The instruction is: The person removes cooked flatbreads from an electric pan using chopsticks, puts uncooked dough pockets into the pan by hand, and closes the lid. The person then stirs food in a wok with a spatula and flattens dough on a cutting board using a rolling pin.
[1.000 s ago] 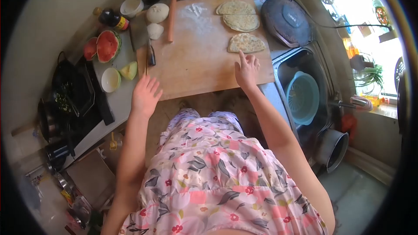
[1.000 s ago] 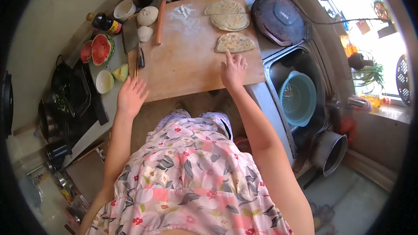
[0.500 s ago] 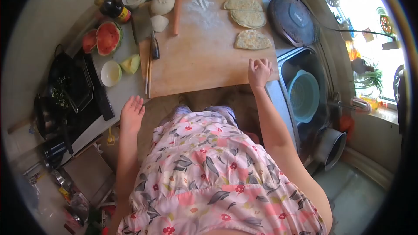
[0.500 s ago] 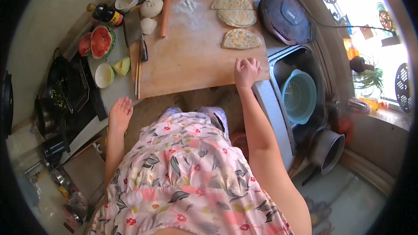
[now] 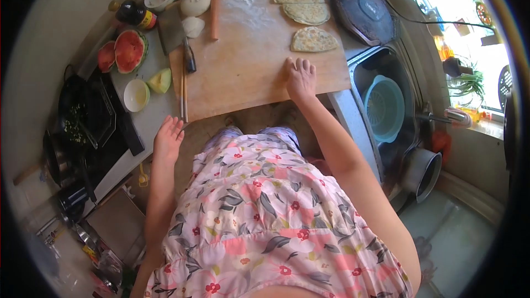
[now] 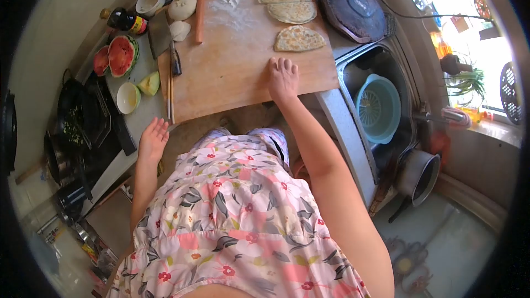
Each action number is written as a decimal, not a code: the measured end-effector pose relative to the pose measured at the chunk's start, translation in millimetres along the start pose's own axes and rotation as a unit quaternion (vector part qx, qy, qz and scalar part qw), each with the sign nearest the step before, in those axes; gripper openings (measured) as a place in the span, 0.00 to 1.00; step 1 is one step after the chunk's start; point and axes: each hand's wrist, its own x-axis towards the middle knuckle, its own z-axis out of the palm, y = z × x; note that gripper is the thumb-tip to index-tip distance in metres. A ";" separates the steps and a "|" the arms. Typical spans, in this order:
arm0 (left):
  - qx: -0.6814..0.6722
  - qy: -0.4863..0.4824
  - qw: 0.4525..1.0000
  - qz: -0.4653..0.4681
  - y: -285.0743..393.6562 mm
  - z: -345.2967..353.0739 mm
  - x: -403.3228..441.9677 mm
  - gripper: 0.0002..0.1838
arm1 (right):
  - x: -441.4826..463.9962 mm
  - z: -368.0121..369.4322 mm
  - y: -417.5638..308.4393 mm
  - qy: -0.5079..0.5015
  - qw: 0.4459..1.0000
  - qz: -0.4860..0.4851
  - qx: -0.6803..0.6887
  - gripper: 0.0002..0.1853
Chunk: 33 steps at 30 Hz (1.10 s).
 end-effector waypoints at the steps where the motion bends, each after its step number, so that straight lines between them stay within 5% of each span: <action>1: 0.000 0.002 1.000 0.001 -1.4 -4.1 -0.3 0.29 | 0.6 -3.1 -1.4 -0.003 0.999 -0.029 -0.021 0.18; 4: -0.014 0.014 1.000 -0.005 -3.6 -9.1 2.5 0.29 | 11.3 -12.9 -11.7 0.002 0.992 0.058 0.111 0.12; 7: -0.028 0.008 1.000 -0.008 2.6 -9.7 -2.7 0.30 | 19.0 11.1 8.4 -0.042 0.893 0.285 0.345 0.14; 9: -0.023 0.008 1.000 0.009 5.8 -15.7 -8.7 0.30 | -2.3 -1.4 45.4 0.085 0.900 0.251 0.347 0.13; 11: -0.025 0.013 0.999 0.019 10.6 -26.7 -10.4 0.30 | -25.8 11.5 118.7 0.234 0.888 0.267 0.293 0.08; 12: -0.029 0.019 0.999 0.020 10.2 -33.3 -9.9 0.30 | -43.9 -25.0 153.0 0.158 0.952 0.223 0.140 0.18; 14: -0.037 0.033 0.999 0.019 5.7 -43.8 -6.6 0.30 | -54.3 -67.3 147.9 0.134 0.939 0.300 -0.105 0.27; 16: -0.038 0.046 0.998 0.016 0.8 -51.1 0.8 0.30 | -54.3 -74.2 121.4 0.078 0.959 0.271 -0.015 0.32; 17: -0.033 0.045 0.998 0.008 -1.2 -52.8 5.2 0.27 | -52.6 -63.3 111.6 0.033 0.993 0.111 0.029 0.25; 19: -0.027 0.041 0.999 -0.010 -8.2 -51.8 12.6 0.22 | -40.6 -56.2 26.9 -0.078 0.993 0.014 0.088 0.17; 23: 0.003 0.008 1.000 -0.003 3.0 -41.9 1.4 0.27 | -17.0 -30.9 -88.0 -0.046 0.977 -0.131 0.161 0.13; 25: 0.033 0.013 0.999 0.020 10.2 -40.2 -10.8 0.32 | -3.8 -16.9 -109.4 -0.046 0.980 -0.089 0.174 0.14; 33: 0.020 0.073 0.997 -0.005 -9.8 -93.6 -24.4 0.26 | 26.0 10.6 -130.4 -0.056 0.990 0.028 0.124 0.09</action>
